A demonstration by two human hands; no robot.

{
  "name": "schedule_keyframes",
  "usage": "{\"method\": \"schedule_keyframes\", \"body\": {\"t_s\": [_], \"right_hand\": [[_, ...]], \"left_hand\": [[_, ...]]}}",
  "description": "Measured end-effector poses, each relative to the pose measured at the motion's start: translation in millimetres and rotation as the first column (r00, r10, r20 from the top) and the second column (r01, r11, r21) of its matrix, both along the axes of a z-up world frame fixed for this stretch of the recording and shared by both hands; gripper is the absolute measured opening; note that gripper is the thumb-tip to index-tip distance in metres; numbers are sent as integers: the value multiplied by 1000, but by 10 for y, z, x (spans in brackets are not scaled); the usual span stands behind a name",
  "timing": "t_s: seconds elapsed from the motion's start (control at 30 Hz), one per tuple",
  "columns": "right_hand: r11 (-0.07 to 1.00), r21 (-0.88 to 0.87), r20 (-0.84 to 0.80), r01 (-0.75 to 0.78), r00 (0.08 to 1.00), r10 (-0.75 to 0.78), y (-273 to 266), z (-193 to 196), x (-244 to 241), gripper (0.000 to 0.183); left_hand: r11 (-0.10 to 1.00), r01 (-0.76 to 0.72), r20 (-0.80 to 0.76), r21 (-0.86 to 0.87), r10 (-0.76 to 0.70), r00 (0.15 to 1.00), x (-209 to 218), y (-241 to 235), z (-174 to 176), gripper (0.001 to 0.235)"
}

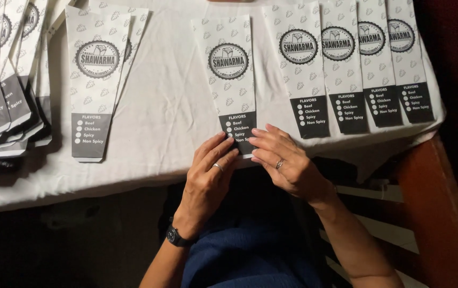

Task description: Manually assembling paper shawarma cones by aligning templates and applying glue to the edges.

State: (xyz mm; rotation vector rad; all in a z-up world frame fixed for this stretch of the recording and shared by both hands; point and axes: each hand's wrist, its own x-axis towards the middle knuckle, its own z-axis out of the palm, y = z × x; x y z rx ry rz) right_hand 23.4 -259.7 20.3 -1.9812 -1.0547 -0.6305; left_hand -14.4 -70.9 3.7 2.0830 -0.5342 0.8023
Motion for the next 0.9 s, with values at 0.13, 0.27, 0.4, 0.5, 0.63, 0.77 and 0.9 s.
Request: {"method": "schedule_keyframes", "body": {"t_s": [0.13,0.27,0.4,0.5,0.63,0.77,0.9], "right_hand": [[1000,11,-26,27,999,-27,24,19,20,6],[993,53,-192,103,977,-91,31,26,27,9],[986,103,-375,129,923,-82,16,59,36,11],[986,112,-435,122,898,-62,-9,120,26,9],[980,131,-435,147,897,-76,-100,135,-24,14],[941,86,-210,326,929,-303,-398,128,-19,26],[889,-84,-42,451,889,-455,-703,16,26,18]], "left_hand": [[999,-31,0,-23,31,1000,25,-37,-59,9],[986,-121,-89,-113,111,990,42,-114,-67,8],[961,-148,-250,-235,87,964,91,-109,-9,16],[971,-108,-327,-213,33,944,125,-33,19,20],[994,-29,-295,-105,-3,956,116,-17,32,30],[991,-27,-229,129,56,972,159,-87,-61,35],[985,-31,-167,171,60,984,276,-321,-82,34]]}}
